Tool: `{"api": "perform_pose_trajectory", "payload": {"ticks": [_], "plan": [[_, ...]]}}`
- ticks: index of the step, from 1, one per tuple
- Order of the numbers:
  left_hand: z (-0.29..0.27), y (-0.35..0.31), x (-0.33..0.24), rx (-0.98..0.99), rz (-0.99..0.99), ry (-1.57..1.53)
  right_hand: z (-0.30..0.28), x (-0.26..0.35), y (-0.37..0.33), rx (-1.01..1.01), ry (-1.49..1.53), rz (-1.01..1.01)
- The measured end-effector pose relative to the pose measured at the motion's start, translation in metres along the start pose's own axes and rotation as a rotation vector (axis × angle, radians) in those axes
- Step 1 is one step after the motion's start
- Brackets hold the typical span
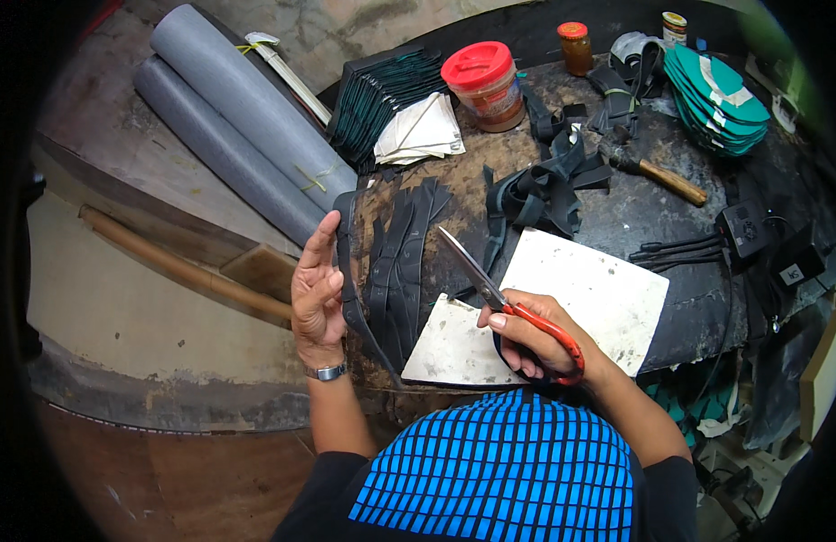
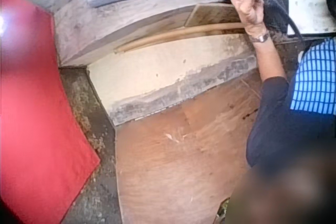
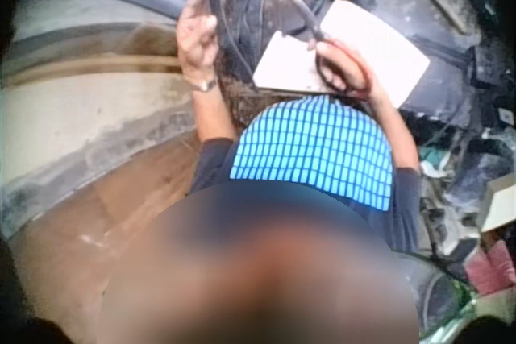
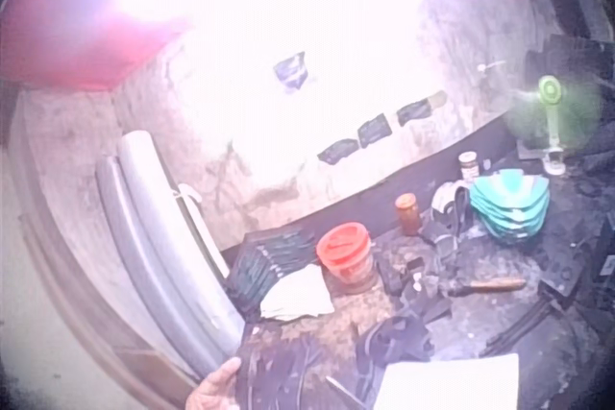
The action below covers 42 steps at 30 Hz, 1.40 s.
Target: The person uses shears to cut a long black rubber strap into shorter pieces. They repeatedly pick up the strap, align it, and trim sections, placing the cut pieces on the workbench.
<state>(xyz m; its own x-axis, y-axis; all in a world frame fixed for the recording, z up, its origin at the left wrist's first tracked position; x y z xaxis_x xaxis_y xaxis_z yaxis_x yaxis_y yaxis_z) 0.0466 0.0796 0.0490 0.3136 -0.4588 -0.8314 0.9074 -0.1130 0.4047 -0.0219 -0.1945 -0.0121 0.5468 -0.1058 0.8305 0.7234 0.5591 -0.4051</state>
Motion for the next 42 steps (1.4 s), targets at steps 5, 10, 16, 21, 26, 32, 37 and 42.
{"api": "perform_pose_trajectory", "payload": {"ticks": [5,10,16,21,26,32,37,42], "plan": [[-0.001,0.001,-0.012,-0.016,-0.036,0.155,0.001,0.002,-0.001,-0.005,-0.070,-0.061],[-0.034,0.012,-0.007,0.102,-0.161,0.418,-0.018,-0.005,0.002,-0.095,0.129,-0.133],[-0.061,0.011,0.061,0.590,-0.021,1.560,-0.041,-0.019,0.008,-0.182,0.439,-0.244],[-0.025,0.013,0.101,0.528,0.324,1.452,-0.050,-0.024,0.013,-0.124,0.622,-0.296],[0.019,0.039,0.167,0.463,0.137,1.124,-0.051,-0.025,0.014,-0.042,0.659,-0.268],[0.039,0.055,0.164,0.329,-0.100,0.931,-0.052,-0.026,0.007,0.001,0.618,-0.204],[0.047,0.053,0.094,0.327,0.273,0.993,-0.043,-0.026,0.010,0.169,0.413,-0.080],[0.048,0.034,0.056,0.127,-0.064,0.887,-0.027,-0.024,0.015,0.227,0.356,0.014]]}}
Point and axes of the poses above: each hand's wrist, its own y-axis towards the middle knuckle, its own z-axis out of the palm, x = y × z, the point moved 1 cm from there along y, towards the middle knuckle, and after that the axes turned 15 degrees about z, right-handed, at the moved point
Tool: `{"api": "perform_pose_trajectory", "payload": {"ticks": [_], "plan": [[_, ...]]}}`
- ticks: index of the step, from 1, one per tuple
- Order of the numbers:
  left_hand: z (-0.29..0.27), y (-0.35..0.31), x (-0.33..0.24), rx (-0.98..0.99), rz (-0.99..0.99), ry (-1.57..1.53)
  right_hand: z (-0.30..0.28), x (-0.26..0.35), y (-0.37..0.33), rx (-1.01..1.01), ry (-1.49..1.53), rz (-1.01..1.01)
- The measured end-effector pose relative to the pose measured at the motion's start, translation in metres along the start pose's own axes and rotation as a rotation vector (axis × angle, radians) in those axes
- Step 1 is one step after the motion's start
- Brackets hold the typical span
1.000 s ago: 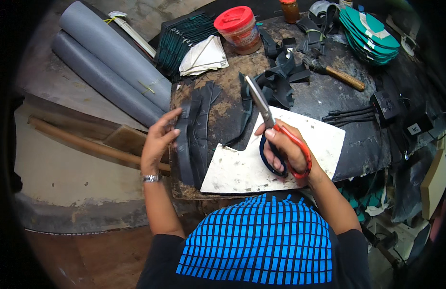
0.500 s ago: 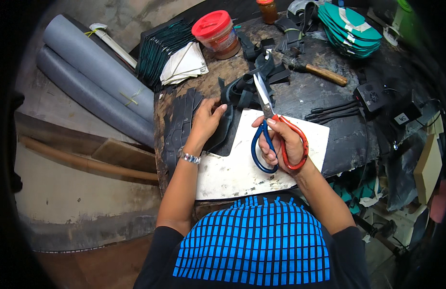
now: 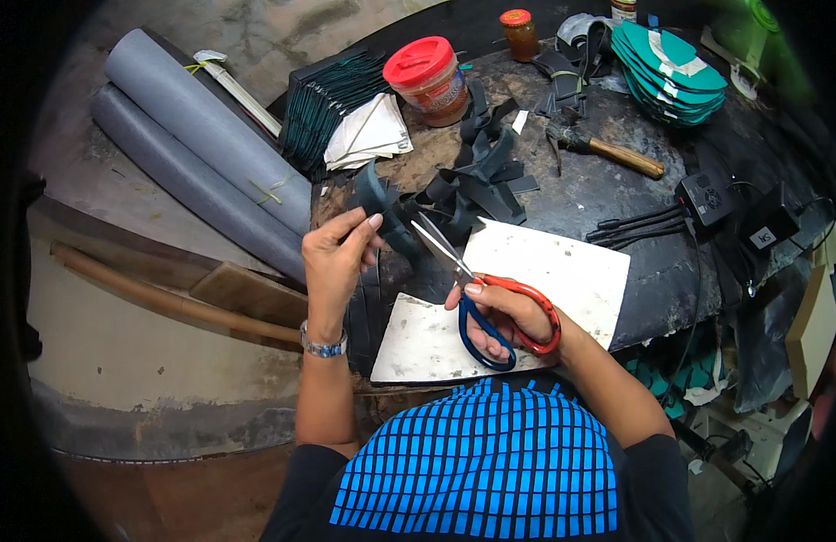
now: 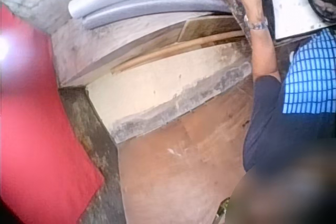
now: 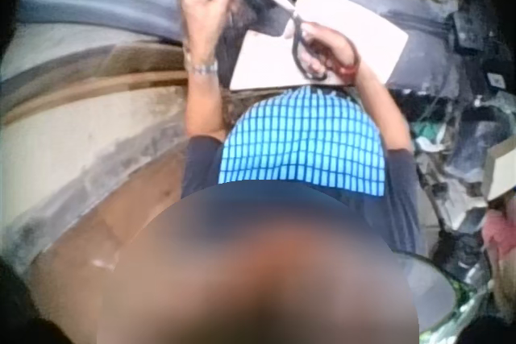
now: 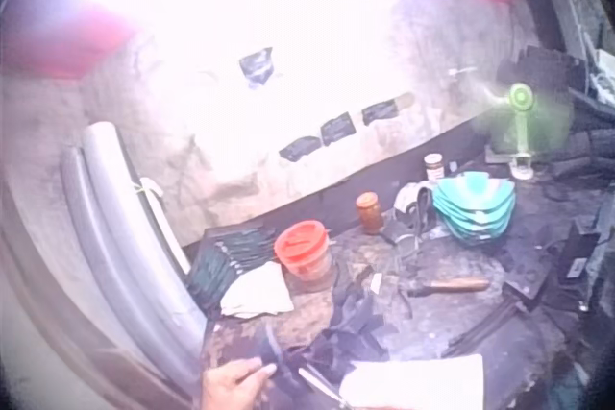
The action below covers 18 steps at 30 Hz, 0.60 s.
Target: The person uses shears to cut a long black rubber strap into shorter pieces. They repeatedly pick up the strap, align it, and trim sections, placing the cut pieces on the workbench.
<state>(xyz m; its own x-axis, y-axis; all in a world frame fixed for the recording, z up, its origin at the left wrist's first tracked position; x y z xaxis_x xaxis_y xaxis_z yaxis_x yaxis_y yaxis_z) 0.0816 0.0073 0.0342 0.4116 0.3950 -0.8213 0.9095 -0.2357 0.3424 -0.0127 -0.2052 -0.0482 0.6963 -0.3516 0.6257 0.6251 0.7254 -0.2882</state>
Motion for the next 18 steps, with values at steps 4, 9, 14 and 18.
{"api": "perform_pose_trajectory", "payload": {"ticks": [4,9,14,18], "plan": [[0.003,-0.019,0.002,-0.112,0.160,-0.178,0.012,-0.001,0.002,0.011,-0.003,0.046],[0.004,-0.035,0.019,-0.223,0.238,-0.407,0.022,0.003,0.010,0.022,-0.053,0.049],[0.008,-0.045,0.029,-0.290,0.170,-0.485,0.028,0.002,0.014,-0.064,-0.184,0.036],[0.003,-0.046,0.029,-0.272,0.120,-0.596,0.030,-0.002,0.016,-0.073,-0.225,0.029]]}}
Point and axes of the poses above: each hand's wrist, its own y-axis towards the middle knuckle, its own z-axis out of the palm, x = y × z, the point moved 1 cm from there along y, towards the middle knuckle, and after that the axes turned 15 degrees about z, right-handed, at the moved point
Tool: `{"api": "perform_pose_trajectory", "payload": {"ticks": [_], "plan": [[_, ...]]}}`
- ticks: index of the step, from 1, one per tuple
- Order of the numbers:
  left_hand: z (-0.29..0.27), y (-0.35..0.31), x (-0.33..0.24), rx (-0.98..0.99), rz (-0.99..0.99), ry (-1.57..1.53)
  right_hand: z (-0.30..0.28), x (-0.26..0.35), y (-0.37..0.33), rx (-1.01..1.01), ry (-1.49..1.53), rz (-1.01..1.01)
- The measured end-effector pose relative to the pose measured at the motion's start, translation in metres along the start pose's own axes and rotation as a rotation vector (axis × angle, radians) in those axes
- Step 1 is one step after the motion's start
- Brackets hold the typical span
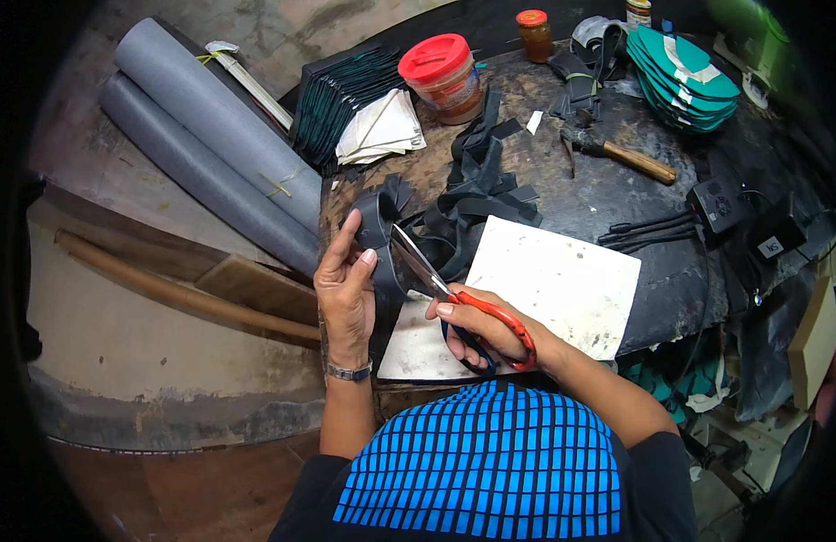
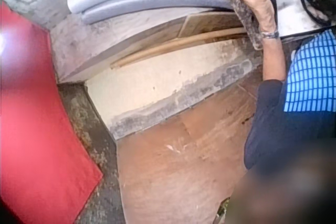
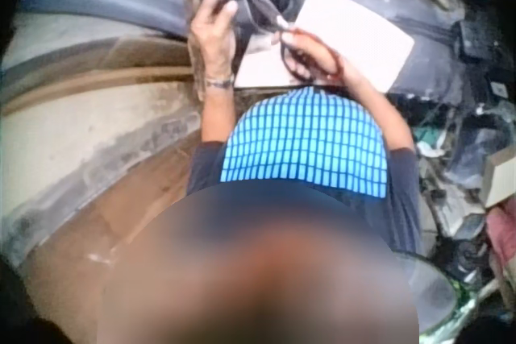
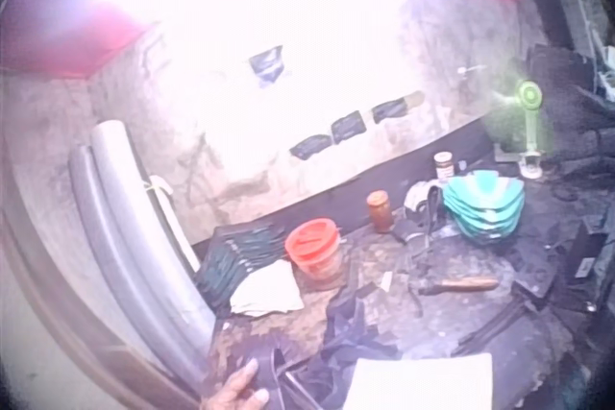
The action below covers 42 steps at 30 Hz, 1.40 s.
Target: The person uses shears to cut a long black rubber strap into shorter pieces. They repeatedly pick up the strap, align it, and trim sections, placing the cut pieces on the workbench.
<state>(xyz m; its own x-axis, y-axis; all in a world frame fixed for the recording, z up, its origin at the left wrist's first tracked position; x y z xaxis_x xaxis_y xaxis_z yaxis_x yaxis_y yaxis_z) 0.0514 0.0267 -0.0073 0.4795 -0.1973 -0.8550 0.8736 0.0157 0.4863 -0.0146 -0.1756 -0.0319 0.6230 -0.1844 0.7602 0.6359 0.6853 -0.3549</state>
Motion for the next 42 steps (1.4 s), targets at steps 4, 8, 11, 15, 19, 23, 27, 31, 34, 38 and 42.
{"api": "perform_pose_trajectory", "payload": {"ticks": [4,8,11,15,19,23,27,31,34,38,42], "plan": [[0.000,0.000,-0.002,0.010,-0.031,-0.067,-0.001,-0.002,0.003,0.022,0.015,0.012],[0.000,0.001,-0.006,-0.009,-0.020,-0.150,-0.002,-0.004,0.001,0.099,0.081,0.072],[-0.001,0.002,-0.012,-0.013,-0.018,-0.194,0.000,-0.006,0.002,0.141,0.100,0.101],[0.001,-0.001,-0.016,-0.048,-0.018,-0.164,0.007,-0.005,0.009,0.132,0.138,0.065],[-0.001,-0.005,-0.014,-0.072,-0.019,-0.169,0.007,0.002,0.008,0.031,0.033,0.019],[-0.010,-0.005,-0.016,-0.041,0.001,-0.162,0.008,0.003,0.000,-0.341,-0.266,-0.094],[-0.013,-0.008,-0.022,0.006,0.048,-0.041,0.008,0.003,0.000,-0.792,-0.840,-0.479],[-0.009,-0.012,-0.032,0.089,0.097,0.103,0.000,0.008,-0.003,-1.065,-1.254,-0.581],[-0.005,-0.014,-0.042,0.170,0.127,0.255,-0.002,0.014,-0.006,-1.125,-1.348,-0.585],[-0.001,-0.015,-0.055,0.252,0.160,0.454,-0.002,0.021,-0.009,-1.127,-1.395,-0.601],[0.001,-0.013,-0.061,0.271,0.170,0.519,-0.003,0.020,-0.011,-1.078,-1.384,-0.624]]}}
Point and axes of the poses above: each hand's wrist, its own y-axis towards the middle knuckle, its own z-axis out of the palm, x = y × z, the point moved 1 cm from there along y, towards the middle knuckle, and after that the axes turned 15 degrees about z, right-handed, at the moved point
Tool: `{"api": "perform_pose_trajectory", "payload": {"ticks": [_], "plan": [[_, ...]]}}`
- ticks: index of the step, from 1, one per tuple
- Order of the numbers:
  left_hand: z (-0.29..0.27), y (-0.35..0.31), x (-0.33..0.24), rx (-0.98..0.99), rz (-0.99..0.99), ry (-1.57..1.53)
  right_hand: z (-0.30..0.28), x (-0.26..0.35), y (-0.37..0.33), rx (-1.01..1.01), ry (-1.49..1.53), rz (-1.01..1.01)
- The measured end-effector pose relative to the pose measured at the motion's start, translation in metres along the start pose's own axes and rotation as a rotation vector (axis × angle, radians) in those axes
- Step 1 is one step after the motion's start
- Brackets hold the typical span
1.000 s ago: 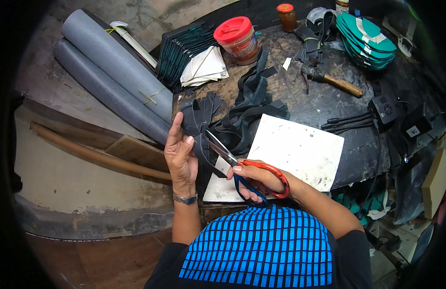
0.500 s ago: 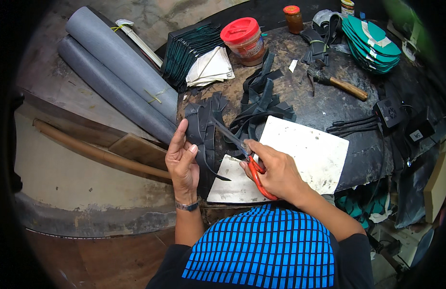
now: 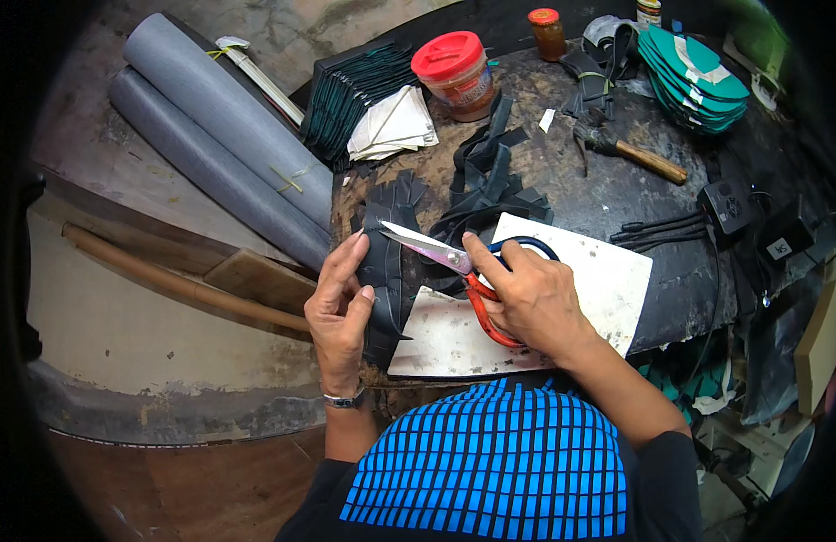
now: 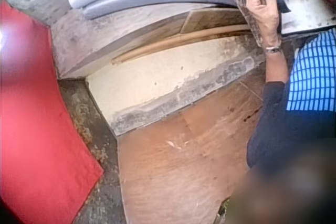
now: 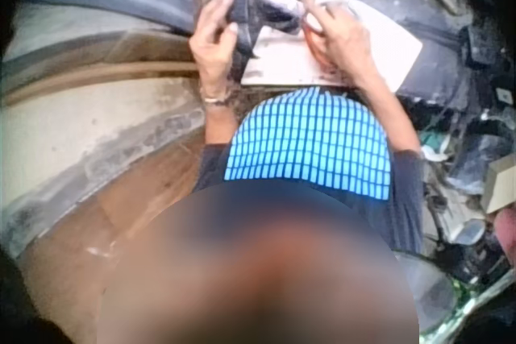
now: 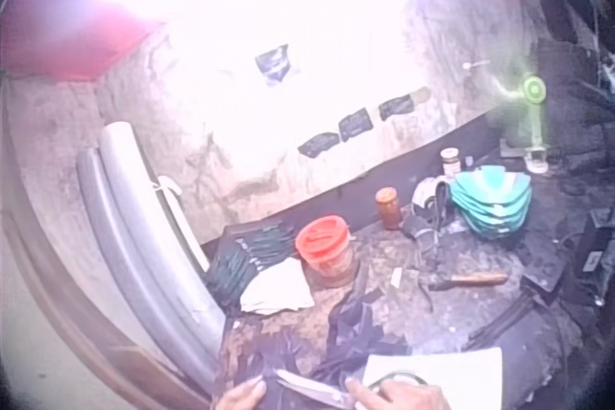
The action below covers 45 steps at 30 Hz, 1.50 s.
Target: The person uses shears to cut a long black rubber strap into shorter pieces. They repeatedly pick up the strap, align it, and trim sections, placing the cut pieces on the workbench.
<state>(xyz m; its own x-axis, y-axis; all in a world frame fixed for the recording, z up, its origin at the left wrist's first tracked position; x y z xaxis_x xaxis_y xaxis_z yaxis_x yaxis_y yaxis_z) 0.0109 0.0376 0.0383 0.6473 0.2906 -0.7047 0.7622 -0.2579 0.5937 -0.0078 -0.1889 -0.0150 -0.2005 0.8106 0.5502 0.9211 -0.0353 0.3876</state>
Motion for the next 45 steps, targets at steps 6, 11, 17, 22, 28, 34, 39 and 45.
{"api": "perform_pose_trajectory", "payload": {"ticks": [6,11,17,22,28,34,39,45], "plan": [[-0.006,0.000,0.005,0.010,-0.018,-0.024,0.012,-0.007,-0.007,0.019,0.115,0.016],[-0.007,-0.002,0.014,-0.107,-0.039,-0.234,0.013,-0.011,-0.011,0.082,0.241,0.011],[-0.006,-0.003,0.018,-0.196,-0.090,-0.425,0.007,-0.005,-0.016,0.015,0.064,-0.116],[-0.007,-0.003,0.017,-0.199,-0.132,-0.486,0.005,-0.006,-0.016,-0.039,-0.002,-0.156],[-0.004,-0.001,0.013,-0.214,-0.142,-0.469,0.004,-0.006,-0.016,-0.061,-0.022,-0.191],[0.000,-0.001,0.009,-0.151,-0.108,-0.344,0.006,-0.004,-0.015,-0.067,-0.008,-0.195],[-0.009,0.006,0.011,-0.073,0.013,-0.150,0.016,-0.008,-0.019,0.041,0.149,-0.073],[-0.052,0.020,0.046,-0.168,-0.106,-0.334,0.027,-0.031,-0.013,-0.033,0.334,0.126]]}}
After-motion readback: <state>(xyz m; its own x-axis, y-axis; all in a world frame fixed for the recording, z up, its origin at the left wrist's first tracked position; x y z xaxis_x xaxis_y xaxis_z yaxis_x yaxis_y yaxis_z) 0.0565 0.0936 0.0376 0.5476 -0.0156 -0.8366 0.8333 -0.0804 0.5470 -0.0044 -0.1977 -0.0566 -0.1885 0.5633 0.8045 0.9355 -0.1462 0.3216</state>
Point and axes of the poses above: each hand's wrist, its own y-axis towards the middle knuckle, its own z-axis out of the palm, x = y × z, the point moved 1 cm from there along y, towards the middle knuckle, and after that the axes turned 15 degrees about z, right-handed, at the moved point
